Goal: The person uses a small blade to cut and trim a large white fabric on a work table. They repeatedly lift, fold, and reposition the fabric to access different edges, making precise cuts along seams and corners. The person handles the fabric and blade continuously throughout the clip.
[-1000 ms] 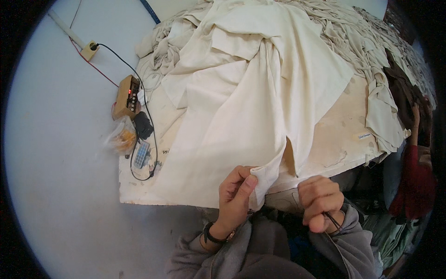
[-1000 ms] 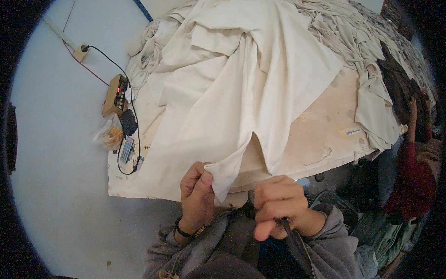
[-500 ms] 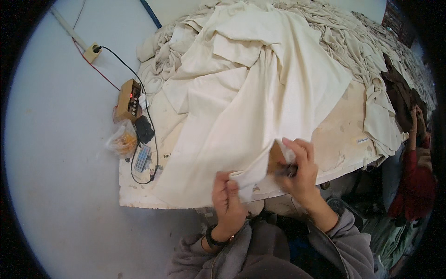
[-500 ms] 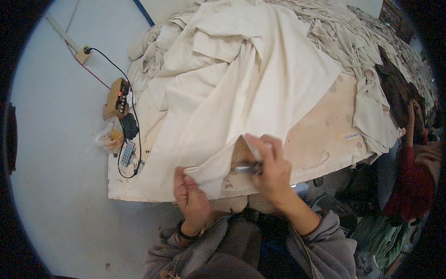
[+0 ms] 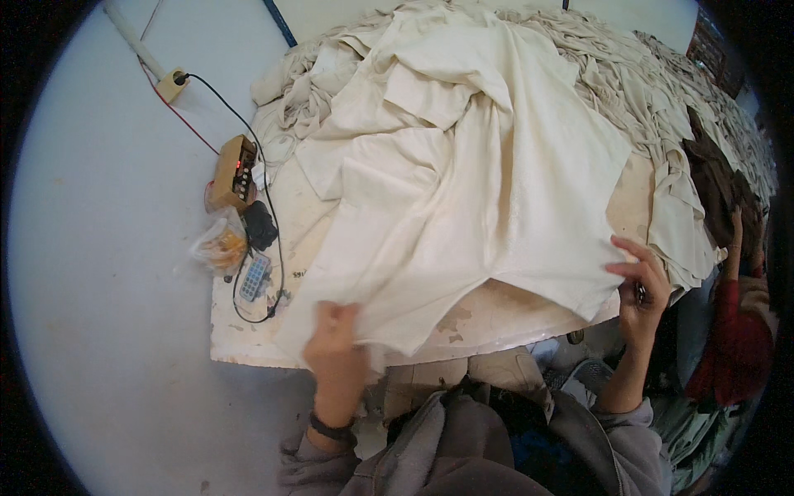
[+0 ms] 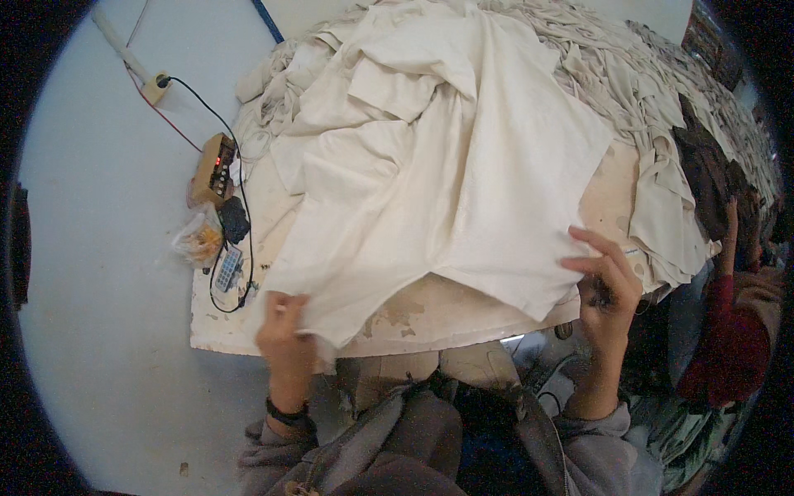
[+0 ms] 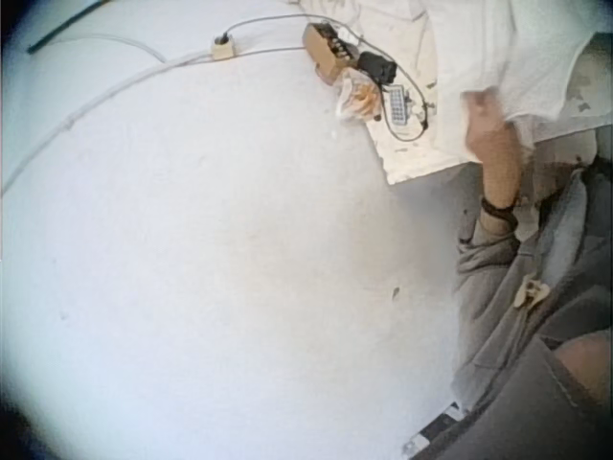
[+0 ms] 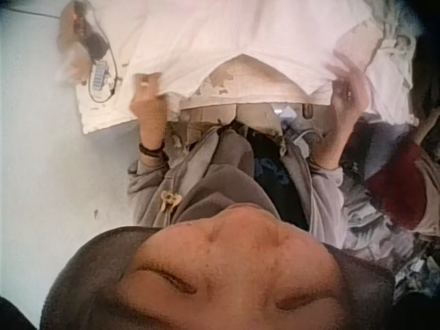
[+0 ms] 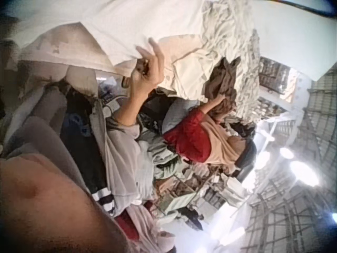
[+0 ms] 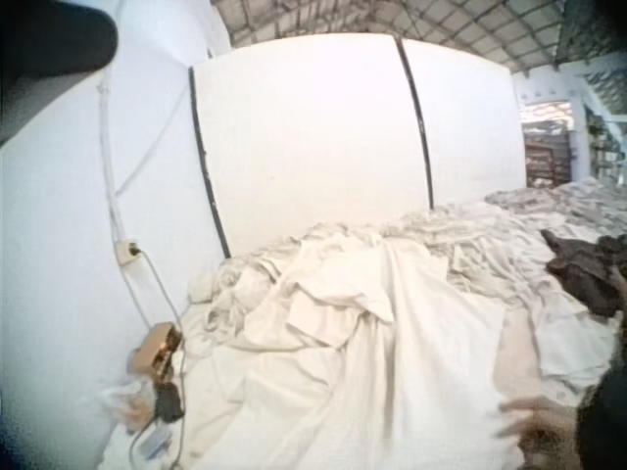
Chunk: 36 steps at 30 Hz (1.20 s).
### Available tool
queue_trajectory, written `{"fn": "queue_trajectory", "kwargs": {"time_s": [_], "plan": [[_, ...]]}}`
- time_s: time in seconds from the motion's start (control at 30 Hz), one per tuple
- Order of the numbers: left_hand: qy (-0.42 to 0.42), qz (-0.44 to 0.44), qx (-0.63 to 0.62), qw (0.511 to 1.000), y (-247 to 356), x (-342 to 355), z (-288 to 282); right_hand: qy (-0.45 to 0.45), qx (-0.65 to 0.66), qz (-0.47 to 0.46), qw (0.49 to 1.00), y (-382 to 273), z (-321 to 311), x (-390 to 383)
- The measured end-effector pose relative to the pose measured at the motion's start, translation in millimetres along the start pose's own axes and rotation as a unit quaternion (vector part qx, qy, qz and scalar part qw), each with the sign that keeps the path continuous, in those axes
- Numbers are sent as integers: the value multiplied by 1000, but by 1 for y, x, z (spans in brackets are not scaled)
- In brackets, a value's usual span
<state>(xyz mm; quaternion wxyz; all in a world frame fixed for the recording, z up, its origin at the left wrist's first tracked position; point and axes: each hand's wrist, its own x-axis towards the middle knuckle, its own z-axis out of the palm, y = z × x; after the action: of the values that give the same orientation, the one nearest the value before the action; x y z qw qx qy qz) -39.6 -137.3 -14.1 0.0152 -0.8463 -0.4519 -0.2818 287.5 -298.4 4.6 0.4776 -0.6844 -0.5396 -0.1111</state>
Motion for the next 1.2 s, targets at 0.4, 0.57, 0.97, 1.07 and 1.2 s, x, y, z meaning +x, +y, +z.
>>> {"fn": "queue_trajectory", "kwargs": {"time_s": [0.4,0.57,0.97,1.07,1.2], "plan": [[357,-336,116,864,-42,54,-35,-420,501,-202,729,-23,-42,30],[211,191,132,949,-24,149,-9,-102,-102,90,985,-28,0,52],[-303,233,-115,917,22,59,67,-251,-34,74,965,38,41,2],[-335,232,-107,907,0,61,64,-236,-65,72,967,49,35,-4],[-274,194,-115,935,13,59,54,-229,-77,74,968,55,34,-10]]}}
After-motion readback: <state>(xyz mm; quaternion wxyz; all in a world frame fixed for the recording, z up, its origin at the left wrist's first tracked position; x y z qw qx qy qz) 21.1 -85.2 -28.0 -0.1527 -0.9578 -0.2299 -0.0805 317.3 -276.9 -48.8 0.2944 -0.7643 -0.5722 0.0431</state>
